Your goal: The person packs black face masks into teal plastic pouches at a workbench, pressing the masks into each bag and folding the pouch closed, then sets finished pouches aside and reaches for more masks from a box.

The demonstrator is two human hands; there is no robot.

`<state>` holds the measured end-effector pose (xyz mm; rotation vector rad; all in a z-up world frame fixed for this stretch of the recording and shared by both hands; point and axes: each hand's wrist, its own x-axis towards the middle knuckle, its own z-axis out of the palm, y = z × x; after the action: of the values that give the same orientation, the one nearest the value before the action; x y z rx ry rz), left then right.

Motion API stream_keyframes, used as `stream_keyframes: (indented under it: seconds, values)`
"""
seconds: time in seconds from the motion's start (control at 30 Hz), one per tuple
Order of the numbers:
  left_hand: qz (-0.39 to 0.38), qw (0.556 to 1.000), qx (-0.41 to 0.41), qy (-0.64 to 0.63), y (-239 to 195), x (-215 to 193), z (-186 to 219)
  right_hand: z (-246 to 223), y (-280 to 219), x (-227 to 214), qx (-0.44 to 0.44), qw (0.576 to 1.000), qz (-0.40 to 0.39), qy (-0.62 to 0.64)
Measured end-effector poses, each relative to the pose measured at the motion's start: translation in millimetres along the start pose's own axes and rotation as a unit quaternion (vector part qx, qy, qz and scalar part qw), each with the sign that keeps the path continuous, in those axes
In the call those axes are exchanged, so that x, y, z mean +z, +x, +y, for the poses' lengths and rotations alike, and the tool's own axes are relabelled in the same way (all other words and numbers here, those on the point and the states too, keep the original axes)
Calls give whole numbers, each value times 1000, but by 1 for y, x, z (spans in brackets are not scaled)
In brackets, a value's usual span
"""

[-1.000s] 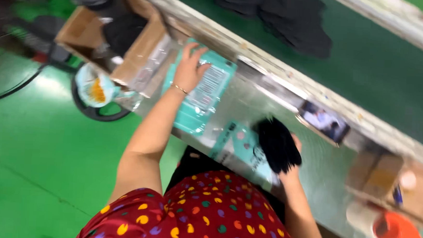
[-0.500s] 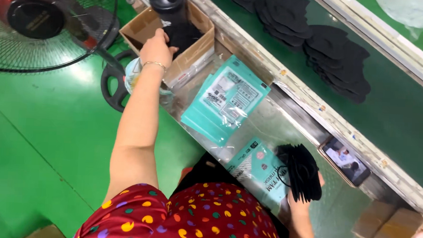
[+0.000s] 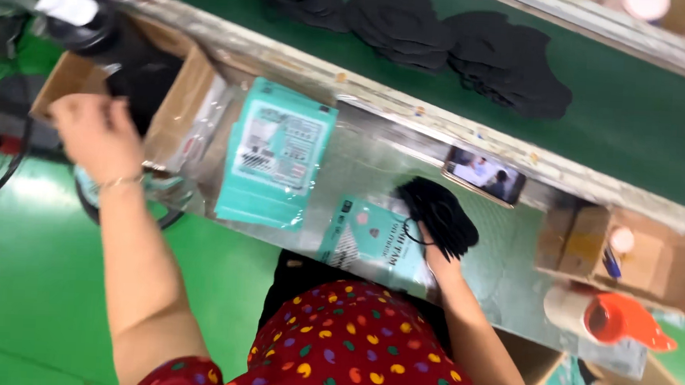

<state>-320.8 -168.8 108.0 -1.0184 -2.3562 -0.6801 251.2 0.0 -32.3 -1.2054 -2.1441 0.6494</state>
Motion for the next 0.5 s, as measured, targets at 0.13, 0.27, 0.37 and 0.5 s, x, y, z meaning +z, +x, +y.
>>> stream_keyframes:
  seconds: [0.13,0.27,0.37,0.5]
  values:
    - [16,939,25,-343,-8,-30,79,-20,1,-6,91,961,-13,262]
    - [-260,820,164,-484,-88,29,142,-147,48,-43,44,754,-152,638]
    - [-488,634,95,-593,-147,56,201,-77,13,-1,88,718,-120,680]
    - [-522,513,67,-678,-117,32,242,-53,14,-22,103,891,-55,439]
